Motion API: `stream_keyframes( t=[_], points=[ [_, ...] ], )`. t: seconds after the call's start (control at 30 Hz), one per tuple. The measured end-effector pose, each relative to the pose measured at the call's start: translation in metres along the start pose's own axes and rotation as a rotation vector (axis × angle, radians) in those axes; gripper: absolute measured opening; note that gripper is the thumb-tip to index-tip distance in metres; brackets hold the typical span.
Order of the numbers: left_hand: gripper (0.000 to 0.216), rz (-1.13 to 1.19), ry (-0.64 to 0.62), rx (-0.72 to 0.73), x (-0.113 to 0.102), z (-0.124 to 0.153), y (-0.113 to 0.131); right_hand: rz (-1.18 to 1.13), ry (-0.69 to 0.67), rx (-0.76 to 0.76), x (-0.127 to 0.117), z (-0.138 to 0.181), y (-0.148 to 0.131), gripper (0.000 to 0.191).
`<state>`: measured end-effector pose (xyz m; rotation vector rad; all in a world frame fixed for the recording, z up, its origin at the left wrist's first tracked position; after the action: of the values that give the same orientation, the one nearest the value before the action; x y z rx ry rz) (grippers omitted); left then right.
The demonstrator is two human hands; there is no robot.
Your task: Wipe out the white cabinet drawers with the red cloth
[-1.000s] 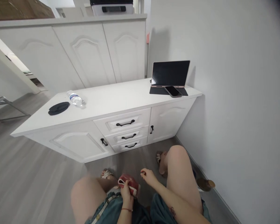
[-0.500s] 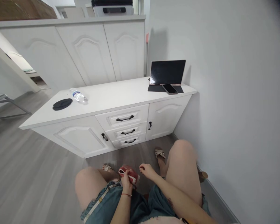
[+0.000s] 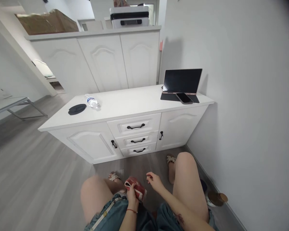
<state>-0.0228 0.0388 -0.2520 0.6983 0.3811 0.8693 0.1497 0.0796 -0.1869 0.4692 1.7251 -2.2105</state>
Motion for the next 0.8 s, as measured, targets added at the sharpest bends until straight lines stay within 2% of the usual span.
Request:
stream_keyframes(
  t=[0.1,0.2,0.33,0.47,0.57,0.67,0.8],
  points=[
    [0.015,0.039,-0.009,-0.047,0.002,0.0,-0.003,-0.067,0.091,0.081,-0.014,-0.007,0.005,0.028],
    [0.014,0.059,-0.024,-0.076,0.005,0.001,-0.006,-0.103,0.128,0.01,-0.028,-0.02,-0.015,0.032],
    [0.013,0.089,-0.057,-0.103,0.008,0.005,-0.006,-0.112,0.188,-0.196,-0.056,-0.049,-0.085,0.034],
    [0.016,0.105,-0.082,-0.133,0.008,0.01,-0.005,0.033,0.307,-0.465,-0.092,-0.089,-0.176,0.034],
    [0.017,0.117,-0.1,-0.147,0.006,0.015,-0.003,0.173,0.314,-0.634,-0.104,-0.119,-0.224,0.037],
    [0.013,0.136,-0.113,-0.144,0.003,0.019,0.001,0.358,0.268,-0.645,-0.101,-0.144,-0.239,0.039],
    [0.01,0.167,-0.15,-0.146,0.003,0.022,0.007,0.438,0.233,-0.627,-0.092,-0.158,-0.233,0.038]
  ],
)
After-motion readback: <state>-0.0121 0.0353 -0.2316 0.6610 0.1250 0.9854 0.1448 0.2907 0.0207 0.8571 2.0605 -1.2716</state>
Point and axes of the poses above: each hand's wrist, its own z-axis away from the middle knuckle, its own x-axis out of the palm, y = z × x, the point moved 5 cm from there along -z, towards the middle knuckle, and after that the axes turned 8 degrees about y, right-handed, at the moved point
